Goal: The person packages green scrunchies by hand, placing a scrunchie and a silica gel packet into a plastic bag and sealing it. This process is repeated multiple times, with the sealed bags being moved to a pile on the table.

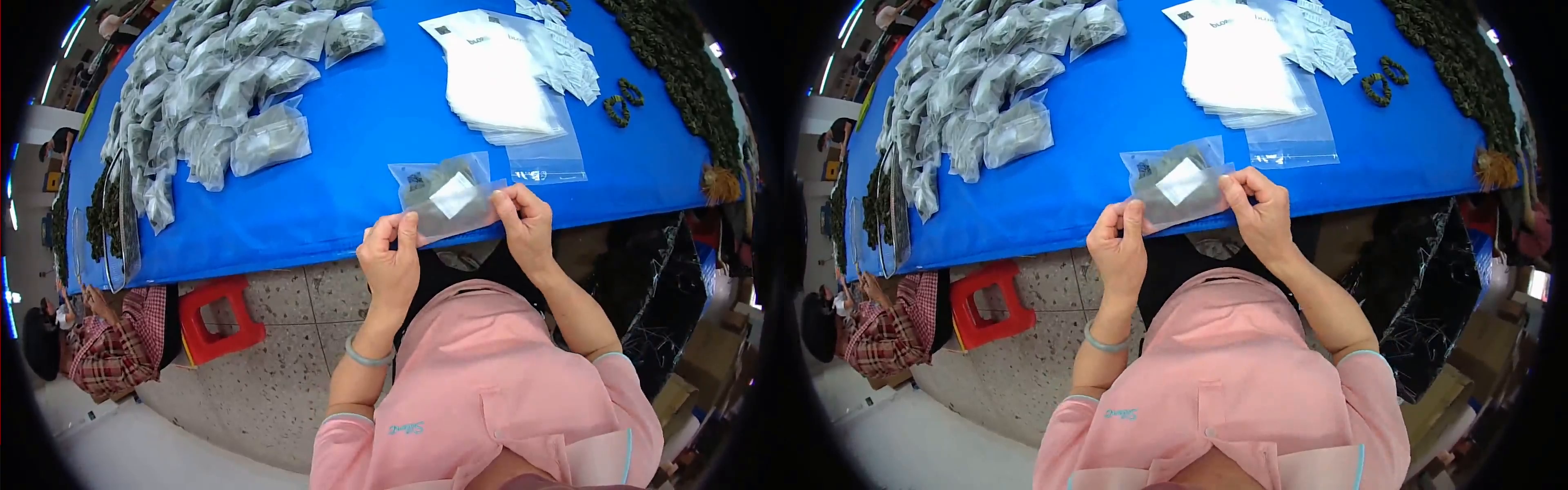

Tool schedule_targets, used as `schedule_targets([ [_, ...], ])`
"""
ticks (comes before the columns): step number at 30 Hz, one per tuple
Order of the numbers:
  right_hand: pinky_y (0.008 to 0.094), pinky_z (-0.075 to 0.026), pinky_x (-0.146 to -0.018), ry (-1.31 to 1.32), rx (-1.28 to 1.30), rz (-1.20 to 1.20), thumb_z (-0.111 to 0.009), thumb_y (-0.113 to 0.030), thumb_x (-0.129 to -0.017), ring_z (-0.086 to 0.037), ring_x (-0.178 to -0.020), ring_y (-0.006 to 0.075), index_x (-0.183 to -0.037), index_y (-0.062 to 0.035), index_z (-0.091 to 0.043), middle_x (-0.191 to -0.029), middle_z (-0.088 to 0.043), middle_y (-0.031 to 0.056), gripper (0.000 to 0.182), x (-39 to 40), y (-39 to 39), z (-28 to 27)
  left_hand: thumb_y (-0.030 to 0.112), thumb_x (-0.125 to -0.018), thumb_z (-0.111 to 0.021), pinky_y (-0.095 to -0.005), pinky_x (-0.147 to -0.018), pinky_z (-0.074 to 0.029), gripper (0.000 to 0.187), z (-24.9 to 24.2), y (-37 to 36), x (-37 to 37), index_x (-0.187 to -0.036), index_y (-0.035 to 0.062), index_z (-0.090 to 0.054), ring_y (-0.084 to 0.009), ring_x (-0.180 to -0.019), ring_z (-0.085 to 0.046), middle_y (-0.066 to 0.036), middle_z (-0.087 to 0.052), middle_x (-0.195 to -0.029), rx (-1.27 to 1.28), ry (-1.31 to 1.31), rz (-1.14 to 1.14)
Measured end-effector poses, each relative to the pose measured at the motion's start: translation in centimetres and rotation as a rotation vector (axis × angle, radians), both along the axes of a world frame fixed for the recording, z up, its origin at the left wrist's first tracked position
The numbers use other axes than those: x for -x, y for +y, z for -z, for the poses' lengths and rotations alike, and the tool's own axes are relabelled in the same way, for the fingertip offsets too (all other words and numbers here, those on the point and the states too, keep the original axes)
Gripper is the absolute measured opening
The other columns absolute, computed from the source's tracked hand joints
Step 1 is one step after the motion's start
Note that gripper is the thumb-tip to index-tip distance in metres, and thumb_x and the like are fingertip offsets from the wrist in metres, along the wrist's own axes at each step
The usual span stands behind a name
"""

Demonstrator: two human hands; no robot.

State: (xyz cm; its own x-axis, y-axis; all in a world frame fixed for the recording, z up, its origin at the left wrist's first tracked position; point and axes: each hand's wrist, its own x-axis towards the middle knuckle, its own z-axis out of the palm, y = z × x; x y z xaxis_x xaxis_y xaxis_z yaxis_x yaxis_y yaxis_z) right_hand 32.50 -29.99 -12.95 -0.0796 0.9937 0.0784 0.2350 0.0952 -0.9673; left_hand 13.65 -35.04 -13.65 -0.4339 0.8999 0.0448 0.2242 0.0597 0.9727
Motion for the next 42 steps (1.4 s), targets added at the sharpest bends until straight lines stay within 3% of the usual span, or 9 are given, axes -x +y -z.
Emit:
schedule_targets([
  [7, 0.0263, -0.048, -0.067, -0.371, -0.091, 0.105, -0.066, -0.005, -0.086, -0.058, -0.069, 0.0150, -0.089, -0.0040, -0.066, -0.088, -0.068, 0.0060, 0.003, 0.5, -0.3, -0.2, 0.010, -0.087, -0.069, -0.0271, -0.069, -0.046, 0.016, -2.2, 0.9, -0.3, -0.101, 0.0017, -0.066, -0.0167, -0.077, -0.057, -0.007, -0.068, -0.085, 0.405, 0.167, 0.034],
  [11, 0.0317, -0.051, -0.085, -0.533, -0.755, 0.096, -0.063, -0.001, -0.084, -0.064, -0.098, 0.0232, -0.104, -0.0044, -0.067, -0.107, -0.068, 0.0108, 0.021, 1.2, 0.7, -1.3, 0.006, -0.082, -0.068, -0.0357, -0.088, -0.048, 0.043, -0.1, 1.6, -0.7, -0.122, -0.0011, -0.058, -0.0308, -0.107, -0.057, -0.018, -0.058, -0.126, -0.284, 0.624, -0.195],
  [13, 0.0326, -0.051, -0.088, -0.579, -0.715, 0.000, -0.062, 0.000, -0.084, -0.063, -0.104, 0.0246, -0.107, -0.0043, -0.066, -0.111, -0.067, 0.0112, 0.024, 1.4, 0.6, -1.1, 0.002, -0.077, -0.067, -0.0426, -0.102, -0.041, 0.066, -1.0, 1.7, -1.1, -0.140, 0.0027, -0.046, -0.0387, -0.128, -0.045, -0.019, -0.035, -0.150, -0.425, 0.838, 0.036],
  [16, 0.0353, -0.048, -0.098, -0.742, -0.551, -0.303, -0.061, 0.001, -0.083, -0.057, -0.120, 0.0287, -0.118, -0.0043, -0.064, -0.122, -0.064, 0.0123, 0.035, 0.9, 0.1, -0.7, 0.008, -0.068, -0.075, -0.0496, -0.103, -0.040, 0.070, -3.1, 1.6, -3.3, -0.135, 0.0105, -0.055, -0.0432, -0.132, -0.041, -0.020, -0.040, -0.148, -0.152, 0.927, 0.330],
  [23, 0.0329, -0.050, -0.092, -0.485, -0.300, -0.130, -0.060, -0.003, -0.086, -0.062, -0.109, 0.0269, -0.117, -0.0031, -0.066, -0.117, -0.066, 0.0123, 0.032, -8.2, 7.2, -4.7, 0.012, -0.059, -0.081, -0.0464, -0.102, -0.045, 0.070, -1.5, 4.1, -1.0, -0.127, 0.0153, -0.062, -0.0400, -0.124, -0.050, -0.017, -0.051, -0.139, -0.290, 0.887, 0.332],
  [28, 0.0325, -0.050, -0.089, -0.839, -0.258, 0.341, -0.065, -0.012, -0.089, -0.061, -0.103, 0.0254, -0.114, -0.0041, -0.068, -0.113, -0.068, 0.0107, 0.026, -17.4, 14.2, -3.7, 0.013, -0.073, -0.081, -0.0440, -0.099, -0.046, 0.064, -5.3, 13.6, 9.9, -0.132, 0.0096, -0.058, -0.0353, -0.121, -0.053, -0.018, -0.050, -0.138, -0.440, 1.072, -0.181],
  [31, 0.0334, -0.050, -0.090, -1.040, -0.419, 0.452, -0.066, -0.015, -0.089, -0.061, -0.102, 0.0253, -0.113, -0.0051, -0.069, -0.112, -0.068, 0.0095, 0.026, -20.9, 17.1, -1.4, 0.036, -0.086, -0.073, -0.0524, -0.103, -0.042, 0.064, -6.2, 20.6, 18.4, -0.141, 0.0116, -0.050, -0.0404, -0.130, -0.044, -0.022, -0.040, -0.147, -0.346, 1.233, -0.506],
  [36, 0.0359, -0.049, -0.092, -0.914, -0.323, 0.413, -0.066, -0.015, -0.089, -0.060, -0.102, 0.0257, -0.113, -0.0058, -0.069, -0.112, -0.068, 0.0081, 0.027, -23.0, 22.4, -0.1, 0.052, -0.091, -0.061, -0.0651, -0.105, -0.032, 0.070, -5.2, 27.0, 23.8, -0.145, 0.0110, -0.045, -0.0423, -0.140, -0.032, -0.023, -0.032, -0.153, 0.259, 1.281, -0.538],
  [42, 0.0376, -0.051, -0.089, -1.069, -0.624, 0.373, -0.062, -0.007, -0.084, -0.061, -0.100, 0.0270, -0.112, -0.0055, -0.067, -0.109, -0.068, 0.0084, 0.028, -22.8, 33.3, 2.0, 0.058, -0.092, -0.054, -0.0720, -0.107, -0.020, 0.072, -6.0, 31.0, 23.9, -0.147, 0.0125, -0.043, -0.0419, -0.146, -0.021, -0.023, -0.027, -0.157, 0.336, 1.380, -0.626],
])
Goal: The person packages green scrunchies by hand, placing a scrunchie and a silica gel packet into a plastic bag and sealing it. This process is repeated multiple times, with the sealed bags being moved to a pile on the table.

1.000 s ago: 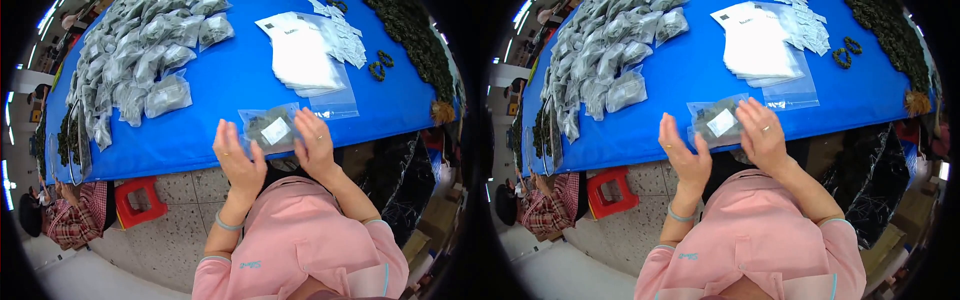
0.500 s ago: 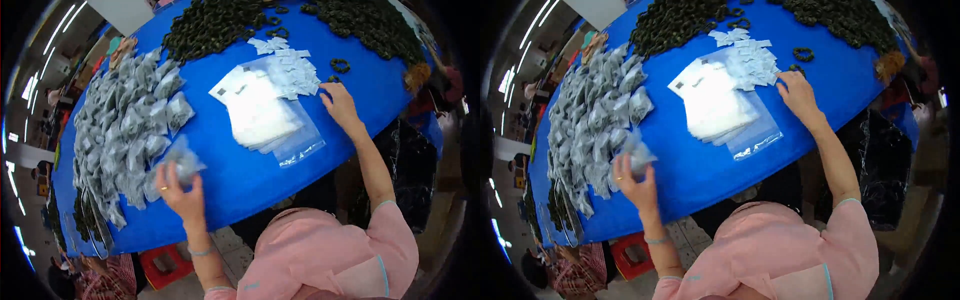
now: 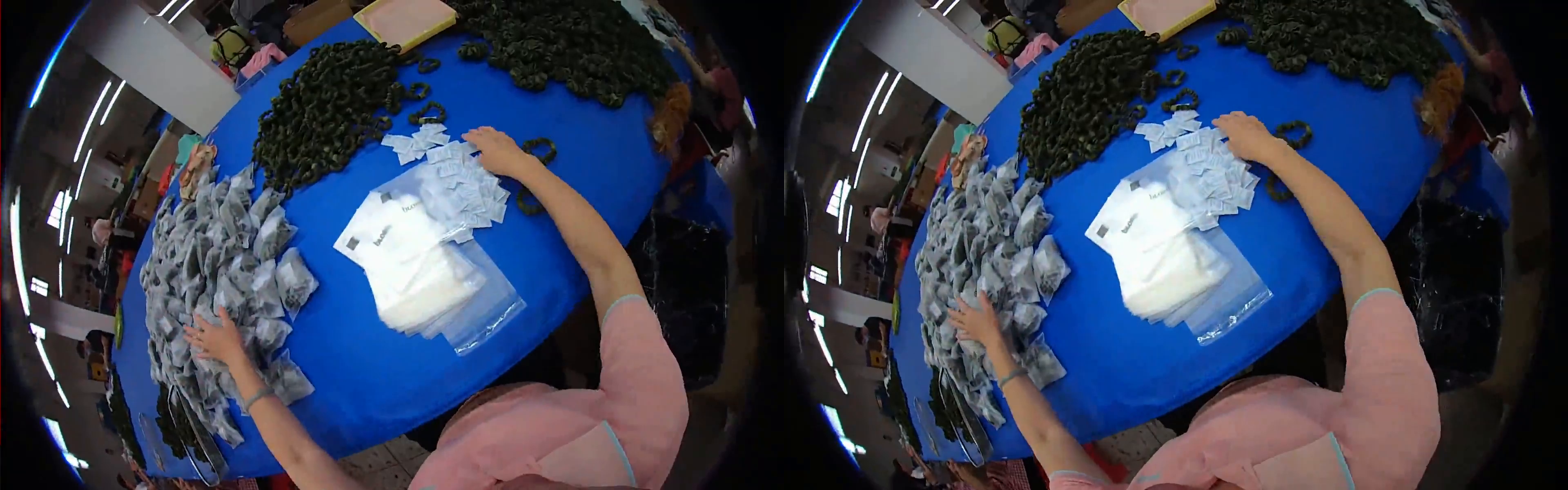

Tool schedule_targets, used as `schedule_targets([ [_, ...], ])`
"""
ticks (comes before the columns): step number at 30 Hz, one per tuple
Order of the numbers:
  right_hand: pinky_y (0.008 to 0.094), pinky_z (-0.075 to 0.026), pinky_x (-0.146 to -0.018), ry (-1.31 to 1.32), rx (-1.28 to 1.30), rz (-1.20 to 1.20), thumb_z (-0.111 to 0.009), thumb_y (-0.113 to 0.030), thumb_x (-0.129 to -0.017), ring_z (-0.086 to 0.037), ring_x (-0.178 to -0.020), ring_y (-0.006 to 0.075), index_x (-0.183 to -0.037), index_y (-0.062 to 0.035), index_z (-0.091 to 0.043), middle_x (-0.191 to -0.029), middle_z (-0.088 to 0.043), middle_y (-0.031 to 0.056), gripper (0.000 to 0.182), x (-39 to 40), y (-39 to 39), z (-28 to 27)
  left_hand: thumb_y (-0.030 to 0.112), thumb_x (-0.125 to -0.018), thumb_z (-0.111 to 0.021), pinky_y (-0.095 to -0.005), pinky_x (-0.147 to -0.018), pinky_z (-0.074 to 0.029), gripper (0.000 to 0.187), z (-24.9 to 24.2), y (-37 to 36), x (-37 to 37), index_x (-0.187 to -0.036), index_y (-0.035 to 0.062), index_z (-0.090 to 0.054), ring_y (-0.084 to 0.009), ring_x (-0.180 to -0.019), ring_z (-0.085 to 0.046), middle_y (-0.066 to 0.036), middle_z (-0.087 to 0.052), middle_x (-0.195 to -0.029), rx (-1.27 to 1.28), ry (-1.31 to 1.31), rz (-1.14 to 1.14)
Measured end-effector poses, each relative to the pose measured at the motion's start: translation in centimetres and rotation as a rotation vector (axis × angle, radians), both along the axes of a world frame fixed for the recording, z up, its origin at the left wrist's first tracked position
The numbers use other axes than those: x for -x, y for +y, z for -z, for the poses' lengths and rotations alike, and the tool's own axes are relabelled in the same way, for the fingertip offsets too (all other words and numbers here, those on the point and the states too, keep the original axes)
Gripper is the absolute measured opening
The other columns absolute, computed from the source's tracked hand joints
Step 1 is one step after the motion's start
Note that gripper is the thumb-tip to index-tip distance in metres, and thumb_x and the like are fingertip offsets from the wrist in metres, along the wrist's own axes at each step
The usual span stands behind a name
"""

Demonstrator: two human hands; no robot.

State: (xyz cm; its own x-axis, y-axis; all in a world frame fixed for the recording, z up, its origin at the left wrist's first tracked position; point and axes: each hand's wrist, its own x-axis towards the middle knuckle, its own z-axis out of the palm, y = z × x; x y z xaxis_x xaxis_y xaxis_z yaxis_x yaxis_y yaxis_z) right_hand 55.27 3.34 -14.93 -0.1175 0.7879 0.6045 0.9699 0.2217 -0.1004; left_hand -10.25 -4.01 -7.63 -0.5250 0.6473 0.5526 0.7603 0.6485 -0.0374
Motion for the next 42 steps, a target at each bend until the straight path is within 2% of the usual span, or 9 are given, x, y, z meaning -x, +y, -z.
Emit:
schedule_targets([
  [5, 0.0381, -0.052, -0.086, -0.242, 0.532, 0.083, -0.060, -0.004, -0.082, -0.063, -0.099, 0.0283, -0.117, -0.0074, -0.066, -0.113, -0.068, 0.0100, 0.036, 0.7, 3.0, -3.3, 0.054, -0.092, -0.056, -0.0712, -0.109, -0.017, 0.068, -0.6, 0.8, -3.9, -0.147, 0.0147, -0.043, -0.0418, -0.147, -0.017, -0.022, -0.025, -0.158, -0.090, 0.147, 0.244],
  [10, 0.0382, -0.053, -0.084, -0.214, 0.443, -0.003, -0.060, -0.004, -0.082, -0.065, -0.094, 0.0285, -0.123, -0.0096, -0.064, -0.114, -0.068, 0.0105, 0.042, -2.0, 3.4, -1.9, 0.053, -0.093, -0.055, -0.0727, -0.108, -0.017, 0.065, -0.2, 1.8, -8.3, -0.146, 0.0165, -0.045, -0.0415, -0.147, -0.018, -0.020, -0.025, -0.158, -0.066, 0.112, 0.461],
  [14, 0.0377, -0.053, -0.083, 0.176, 0.245, 0.009, -0.060, -0.005, -0.083, -0.066, -0.092, 0.0274, -0.126, -0.0106, -0.063, -0.114, -0.069, 0.0095, 0.044, -8.4, 0.5, -2.6, 0.055, -0.096, -0.050, -0.0733, -0.106, -0.018, 0.063, 1.0, 0.5, -8.1, -0.143, 0.0132, -0.047, -0.0409, -0.145, -0.024, -0.021, -0.029, -0.156, 0.053, 0.211, 0.327],
  [20, 0.0362, -0.054, -0.086, 0.180, 0.400, 0.118, -0.064, -0.008, -0.083, -0.067, -0.097, 0.0237, -0.128, -0.0101, -0.062, -0.118, -0.069, 0.0064, 0.044, -10.5, -7.4, -4.3, 0.053, -0.097, -0.049, -0.0739, -0.108, -0.014, 0.062, 1.0, -2.4, -5.7, -0.146, 0.0146, -0.045, -0.0383, -0.148, -0.018, -0.017, -0.026, -0.159, 0.141, -0.003, -0.049],
  [25, 0.0343, -0.053, -0.087, -0.157, 0.068, -0.023, -0.063, -0.003, -0.083, -0.067, -0.097, 0.0227, -0.128, -0.0115, -0.062, -0.116, -0.069, 0.0049, 0.046, -10.9, -8.5, -0.4, 0.050, -0.098, -0.050, -0.0702, -0.110, -0.014, 0.062, 1.8, -2.9, -7.0, -0.147, 0.0127, -0.044, -0.0360, -0.148, -0.020, -0.017, -0.027, -0.159, 0.088, -0.062, 0.060],
  [32, 0.0313, -0.051, -0.094, 0.213, 0.210, 0.047, -0.059, 0.005, -0.082, -0.065, -0.109, 0.0254, -0.125, -0.0078, -0.061, -0.127, -0.064, 0.0078, 0.045, -16.2, -0.6, -2.3, 0.033, -0.096, -0.059, -0.0609, -0.113, -0.017, 0.053, 1.5, -3.9, -14.1, -0.142, 0.0094, -0.048, -0.0344, -0.148, -0.021, -0.015, -0.032, -0.156, 0.004, -0.064, 0.476],
  [34, 0.0341, -0.049, -0.097, 0.212, -0.151, 0.182, -0.062, -0.006, -0.087, -0.058, -0.120, 0.0258, -0.129, -0.0081, -0.059, -0.134, -0.060, 0.0080, 0.043, -18.1, 3.9, -3.8, 0.026, -0.093, -0.063, -0.0580, -0.114, -0.017, 0.051, 0.7, -4.0, -17.6, -0.140, 0.0086, -0.050, -0.0345, -0.148, -0.021, -0.015, -0.034, -0.155, -0.010, -0.154, 0.632],
  [37, 0.0368, -0.046, -0.102, -0.127, -0.171, 0.267, -0.061, -0.016, -0.092, -0.052, -0.127, 0.0278, -0.134, -0.0085, -0.055, -0.139, -0.056, 0.0088, 0.043, -19.8, 8.9, -2.5, 0.013, -0.088, -0.066, -0.0509, -0.111, -0.029, 0.043, -0.3, -3.6, -22.2, -0.130, 0.0056, -0.058, -0.0344, -0.137, -0.039, -0.014, -0.050, -0.142, -0.038, -0.161, 0.722],
  [42, 0.0396, -0.047, -0.101, -0.236, 0.200, 0.450, -0.057, -0.025, -0.097, -0.051, -0.129, 0.0278, -0.140, -0.0089, -0.050, -0.144, -0.051, 0.0097, 0.046, -23.9, 12.7, 3.4, -0.004, -0.077, -0.071, -0.0271, -0.066, -0.049, 0.018, -1.1, -3.2, -26.5, -0.094, 0.0013, -0.074, -0.0189, -0.079, -0.057, -0.005, -0.066, -0.095, 0.231, -0.573, 1.124],
])
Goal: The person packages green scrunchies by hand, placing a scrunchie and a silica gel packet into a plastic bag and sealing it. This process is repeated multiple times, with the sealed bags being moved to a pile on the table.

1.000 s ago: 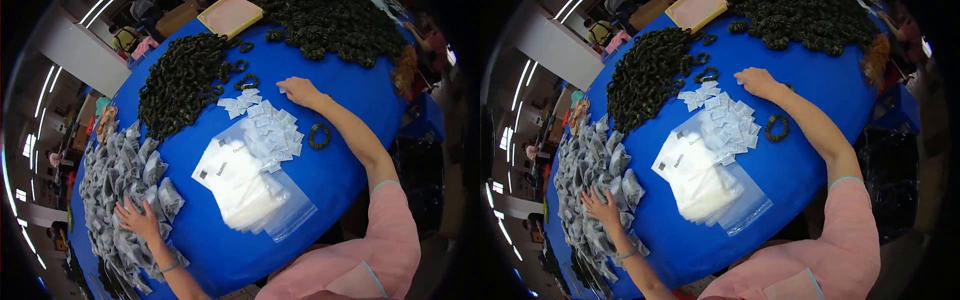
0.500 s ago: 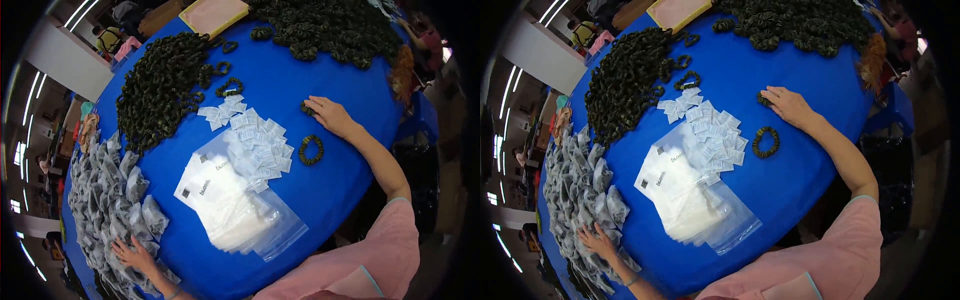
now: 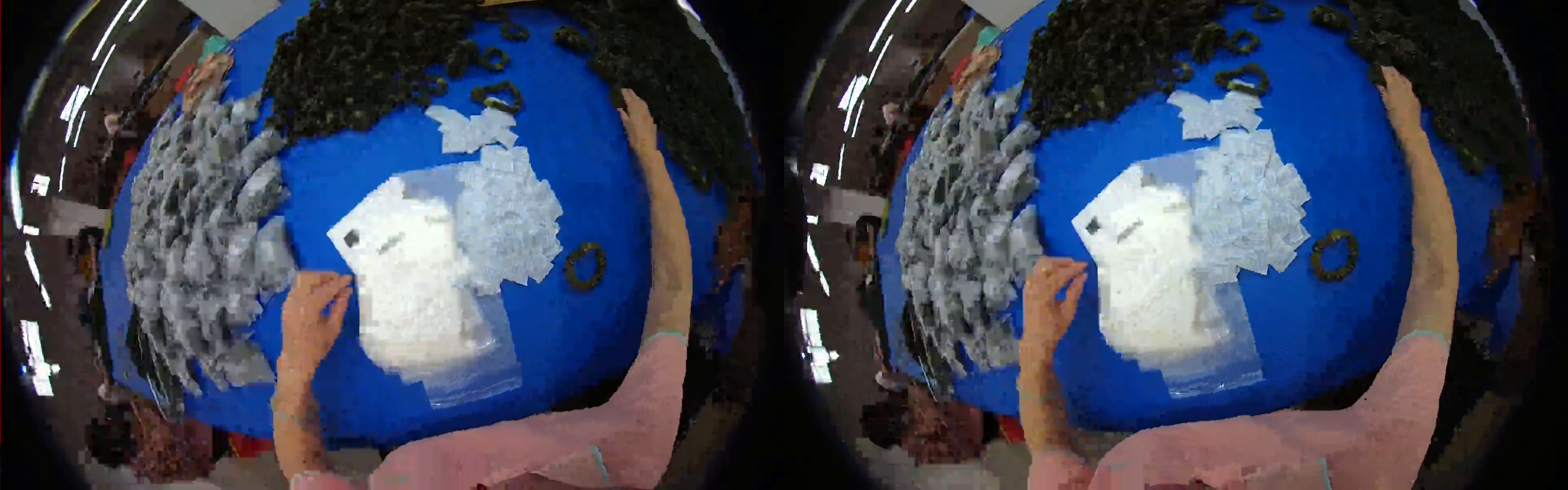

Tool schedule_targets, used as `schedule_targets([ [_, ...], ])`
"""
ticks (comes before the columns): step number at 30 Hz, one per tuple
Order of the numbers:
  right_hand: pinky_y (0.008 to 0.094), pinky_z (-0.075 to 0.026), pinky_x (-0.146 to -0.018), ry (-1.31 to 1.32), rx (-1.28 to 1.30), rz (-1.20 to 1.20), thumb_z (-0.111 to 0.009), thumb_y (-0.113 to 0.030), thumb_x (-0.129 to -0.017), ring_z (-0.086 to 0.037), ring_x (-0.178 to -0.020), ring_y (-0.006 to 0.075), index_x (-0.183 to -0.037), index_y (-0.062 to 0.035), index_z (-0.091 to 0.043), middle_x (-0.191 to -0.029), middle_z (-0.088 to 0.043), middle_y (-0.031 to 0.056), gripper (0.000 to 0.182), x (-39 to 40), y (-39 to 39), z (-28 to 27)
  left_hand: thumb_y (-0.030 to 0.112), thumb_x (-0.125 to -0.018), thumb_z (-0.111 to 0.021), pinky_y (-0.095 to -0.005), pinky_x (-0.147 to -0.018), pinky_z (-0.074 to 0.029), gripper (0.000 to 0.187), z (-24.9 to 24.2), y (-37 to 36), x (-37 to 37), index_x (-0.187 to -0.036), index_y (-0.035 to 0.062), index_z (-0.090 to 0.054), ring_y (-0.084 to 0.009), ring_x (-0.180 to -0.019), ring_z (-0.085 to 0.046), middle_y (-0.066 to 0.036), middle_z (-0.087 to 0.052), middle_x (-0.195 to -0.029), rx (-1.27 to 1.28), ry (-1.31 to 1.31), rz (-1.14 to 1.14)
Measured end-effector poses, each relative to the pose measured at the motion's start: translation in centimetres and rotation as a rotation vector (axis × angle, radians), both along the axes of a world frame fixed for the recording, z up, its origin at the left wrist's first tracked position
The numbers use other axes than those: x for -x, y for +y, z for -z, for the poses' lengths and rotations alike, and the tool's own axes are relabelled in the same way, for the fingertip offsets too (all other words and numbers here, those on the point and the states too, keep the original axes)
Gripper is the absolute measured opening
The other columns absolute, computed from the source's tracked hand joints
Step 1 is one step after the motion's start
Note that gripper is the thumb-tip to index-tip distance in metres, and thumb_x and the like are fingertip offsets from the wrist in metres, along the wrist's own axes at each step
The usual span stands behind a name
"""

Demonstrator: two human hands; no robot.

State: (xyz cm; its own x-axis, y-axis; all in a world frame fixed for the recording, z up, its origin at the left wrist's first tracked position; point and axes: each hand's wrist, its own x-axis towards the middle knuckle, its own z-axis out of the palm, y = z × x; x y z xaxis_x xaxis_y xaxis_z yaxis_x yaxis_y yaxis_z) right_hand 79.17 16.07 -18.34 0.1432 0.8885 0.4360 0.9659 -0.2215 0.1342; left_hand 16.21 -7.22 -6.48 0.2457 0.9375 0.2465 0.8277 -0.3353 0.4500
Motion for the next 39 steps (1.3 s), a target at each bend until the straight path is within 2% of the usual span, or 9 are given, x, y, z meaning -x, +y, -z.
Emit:
schedule_targets([
  [5, 0.0401, -0.049, -0.098, 0.444, 0.178, 0.096, -0.054, -0.027, -0.100, -0.055, -0.122, 0.0307, -0.140, -0.0078, -0.049, -0.142, -0.052, 0.0129, 0.044, 0.9, -1.0, -3.0, -0.002, -0.076, -0.073, -0.0268, -0.065, -0.050, 0.020, 1.6, 0.2, -1.3, -0.096, 0.0019, -0.074, -0.0183, -0.081, -0.059, -0.006, -0.066, -0.099, 0.060, 0.024, 0.033],
  [14, 0.0271, -0.048, -0.089, 1.217, -0.185, -0.209, -0.056, -0.025, -0.100, -0.064, -0.103, 0.0164, -0.130, 0.0010, -0.059, -0.118, -0.068, 0.0102, 0.040, 6.0, -13.8, -8.0, 0.001, -0.078, -0.069, -0.0292, -0.062, -0.052, 0.012, 2.7, 2.3, -7.0, -0.090, -0.0003, -0.070, -0.0212, -0.072, -0.061, -0.011, -0.067, -0.100, -0.162, 0.175, 0.250],
  [18, 0.0235, -0.048, -0.087, 1.320, -0.157, -0.308, -0.057, -0.022, -0.100, -0.064, -0.098, 0.0130, -0.128, 0.0018, -0.060, -0.112, -0.069, 0.0076, 0.037, 9.9, -20.2, -9.2, 0.000, -0.077, -0.066, -0.0314, -0.062, -0.054, 0.003, 4.3, 4.4, -7.4, -0.080, -0.0010, -0.067, -0.0238, -0.080, -0.062, -0.014, -0.067, -0.091, -0.163, 0.452, 0.368],
  [22, 0.0224, -0.049, -0.085, 1.394, -0.135, -0.439, -0.057, -0.019, -0.100, -0.064, -0.096, 0.0118, -0.127, 0.0018, -0.060, -0.110, -0.069, 0.0077, 0.034, 14.5, -25.0, -10.9, -0.003, -0.075, -0.064, -0.0322, -0.060, -0.054, 0.003, 4.5, 5.0, -6.7, -0.077, -0.0013, -0.065, -0.0250, -0.069, -0.061, -0.015, -0.065, -0.079, -0.240, 0.428, 0.140],
  [25, 0.0216, -0.049, -0.084, 1.443, -0.154, -0.465, -0.057, -0.017, -0.100, -0.064, -0.093, 0.0110, -0.126, 0.0021, -0.061, -0.109, -0.069, 0.0073, 0.032, 18.2, -27.7, -11.7, -0.005, -0.073, -0.064, -0.0313, -0.058, -0.053, 0.006, 0.1, 0.0, -4.9, -0.073, 0.0017, -0.064, -0.0240, -0.060, -0.056, -0.014, -0.061, -0.072, -0.352, 0.361, 0.035],
  [27, 0.0207, -0.050, -0.082, 1.504, -0.161, -0.483, -0.057, -0.015, -0.100, -0.064, -0.091, 0.0102, -0.125, 0.0023, -0.061, -0.108, -0.069, 0.0070, 0.030, 21.4, -29.7, -11.8, 0.003, -0.076, -0.063, -0.0363, -0.059, -0.052, 0.004, -2.5, -5.7, -3.8, -0.074, 0.0016, -0.061, -0.0277, -0.064, -0.058, -0.013, -0.062, -0.075, -0.131, 0.486, -0.134],
  [35, 0.0229, -0.049, -0.083, 1.823, 0.265, -0.761, -0.059, -0.002, -0.094, -0.061, -0.090, 0.0129, -0.120, 0.0014, -0.060, -0.112, -0.066, 0.0087, 0.026, 39.4, -38.2, -10.4, 0.001, -0.075, -0.065, -0.0342, -0.065, -0.051, 0.007, 2.1, -19.9, -1.1, -0.075, 0.0015, -0.059, -0.0267, -0.071, -0.059, -0.013, -0.065, -0.085, -0.062, 0.335, -0.102],
  [37, 0.0295, -0.050, -0.091, 1.690, 0.253, -0.815, -0.062, -0.001, -0.088, -0.062, -0.104, 0.0206, -0.120, -0.0004, -0.060, -0.122, -0.064, 0.0108, 0.032, 42.9, -40.1, -9.6, 0.000, -0.075, -0.065, -0.0337, -0.067, -0.051, 0.007, 3.1, -21.0, -0.5, -0.077, 0.0014, -0.058, -0.0269, -0.074, -0.060, -0.014, -0.068, -0.092, -0.103, 0.153, -0.134],
  [39, 0.0358, -0.050, -0.097, 1.067, 0.013, -1.202, -0.063, 0.001, -0.083, -0.058, -0.119, 0.0285, -0.119, -0.0030, -0.061, -0.130, -0.061, 0.0120, 0.037, 44.6, -40.0, -7.4, 0.000, -0.076, -0.065, -0.0342, -0.069, -0.052, 0.008, 3.9, -21.5, 0.6, -0.079, 0.0016, -0.059, -0.0275, -0.077, -0.061, -0.014, -0.068, -0.095, -0.072, 0.053, -0.185],
])
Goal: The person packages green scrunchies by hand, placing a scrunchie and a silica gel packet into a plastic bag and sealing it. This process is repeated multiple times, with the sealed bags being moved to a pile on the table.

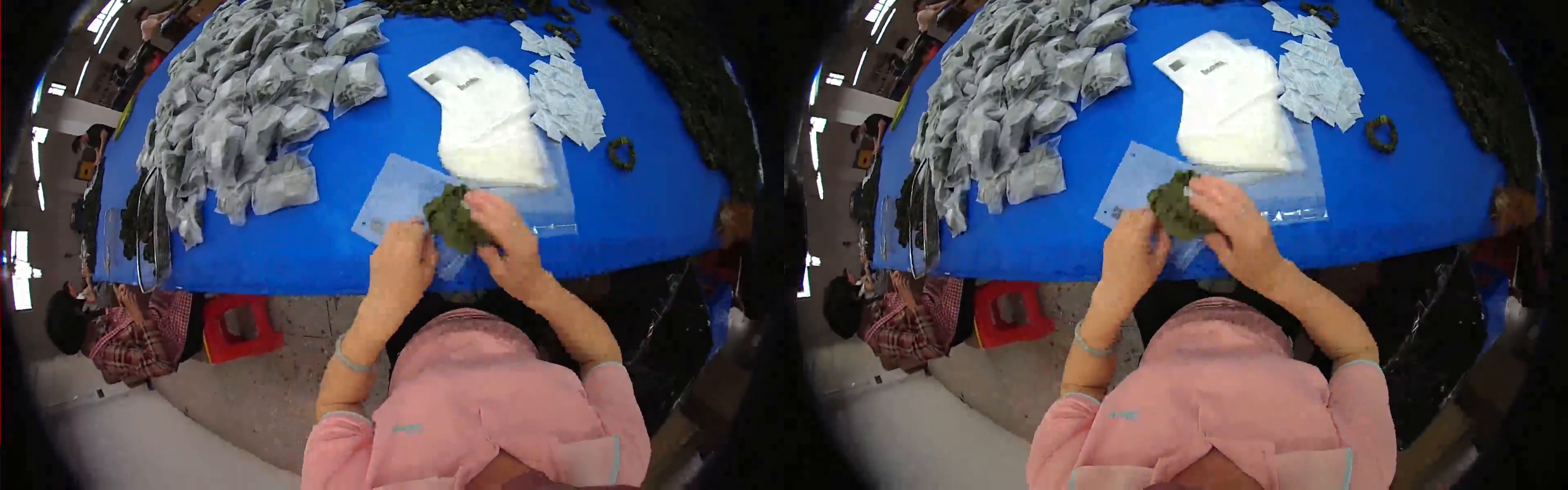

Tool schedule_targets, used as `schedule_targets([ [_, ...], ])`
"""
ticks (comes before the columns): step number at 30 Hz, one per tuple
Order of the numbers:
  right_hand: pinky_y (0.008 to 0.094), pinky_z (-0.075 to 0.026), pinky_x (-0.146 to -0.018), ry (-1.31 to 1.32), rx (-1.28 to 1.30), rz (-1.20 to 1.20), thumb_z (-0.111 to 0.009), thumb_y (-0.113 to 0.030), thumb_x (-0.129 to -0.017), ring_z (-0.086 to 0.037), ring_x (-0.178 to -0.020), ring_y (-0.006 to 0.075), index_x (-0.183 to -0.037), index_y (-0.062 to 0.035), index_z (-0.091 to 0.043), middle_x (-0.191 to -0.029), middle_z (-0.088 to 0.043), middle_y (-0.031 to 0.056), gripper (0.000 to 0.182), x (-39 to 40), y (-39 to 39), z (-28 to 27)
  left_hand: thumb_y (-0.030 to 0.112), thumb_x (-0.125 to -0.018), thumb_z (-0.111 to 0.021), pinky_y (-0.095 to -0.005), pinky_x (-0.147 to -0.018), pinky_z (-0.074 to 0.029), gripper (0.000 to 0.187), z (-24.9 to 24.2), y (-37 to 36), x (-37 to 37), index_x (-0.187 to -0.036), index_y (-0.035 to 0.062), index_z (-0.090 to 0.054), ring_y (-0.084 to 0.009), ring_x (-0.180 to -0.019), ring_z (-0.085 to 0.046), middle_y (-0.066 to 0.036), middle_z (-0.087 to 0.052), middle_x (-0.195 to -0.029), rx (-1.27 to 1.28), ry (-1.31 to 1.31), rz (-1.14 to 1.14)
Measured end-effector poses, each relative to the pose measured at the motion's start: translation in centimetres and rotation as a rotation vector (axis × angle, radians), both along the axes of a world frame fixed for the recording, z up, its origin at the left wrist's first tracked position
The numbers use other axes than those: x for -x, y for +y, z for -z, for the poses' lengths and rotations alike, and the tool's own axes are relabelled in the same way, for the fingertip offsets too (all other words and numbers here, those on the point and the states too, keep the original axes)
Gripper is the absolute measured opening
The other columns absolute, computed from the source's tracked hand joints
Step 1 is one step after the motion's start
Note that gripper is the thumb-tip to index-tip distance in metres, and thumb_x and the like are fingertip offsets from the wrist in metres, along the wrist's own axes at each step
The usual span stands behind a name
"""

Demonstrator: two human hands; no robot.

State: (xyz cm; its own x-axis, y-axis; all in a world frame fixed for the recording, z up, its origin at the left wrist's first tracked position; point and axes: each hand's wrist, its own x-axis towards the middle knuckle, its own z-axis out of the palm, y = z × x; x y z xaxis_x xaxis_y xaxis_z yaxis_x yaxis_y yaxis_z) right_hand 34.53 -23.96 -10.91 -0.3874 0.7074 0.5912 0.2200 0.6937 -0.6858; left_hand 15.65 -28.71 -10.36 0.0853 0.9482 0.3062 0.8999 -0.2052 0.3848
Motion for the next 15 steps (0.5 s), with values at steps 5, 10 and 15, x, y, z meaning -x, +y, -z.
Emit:
schedule_targets([
  [5, 0.0378, -0.048, -0.102, -0.360, -0.230, -0.183, -0.063, 0.000, -0.082, -0.054, -0.125, 0.0314, -0.119, -0.0054, -0.062, -0.130, -0.060, 0.0123, 0.037, 0.0, -1.1, 2.3, 0.001, -0.077, -0.065, -0.0360, -0.075, -0.052, 0.010, 0.8, -0.2, 1.9, -0.086, 0.0024, -0.059, -0.0295, -0.088, -0.064, -0.014, -0.069, -0.105, 0.055, -0.329, -0.124],
  [10, 0.0378, -0.048, -0.103, -0.462, -0.255, -0.245, -0.061, -0.003, -0.084, -0.053, -0.127, 0.0311, -0.118, -0.0060, -0.062, -0.131, -0.060, 0.0130, 0.034, 0.1, -0.6, 1.3, 0.000, -0.079, -0.065, -0.0367, -0.078, -0.052, 0.010, 0.9, -0.2, 2.1, -0.087, 0.0028, -0.060, -0.0295, -0.095, -0.065, -0.015, -0.069, -0.110, 0.002, -0.365, -0.065],
  [15, 0.0387, -0.047, -0.104, -0.509, -0.244, -0.043, -0.061, -0.004, -0.084, -0.052, -0.128, 0.0321, -0.119, -0.0036, -0.061, -0.131, -0.059, 0.0138, 0.034, 1.8, -0.5, 1.0, -0.001, -0.079, -0.065, -0.0366, -0.082, -0.052, 0.011, 0.8, -0.2, 1.9, -0.088, 0.0028, -0.060, -0.0303, -0.099, -0.065, -0.014, -0.068, -0.112, -0.119, -0.298, 0.024],
])
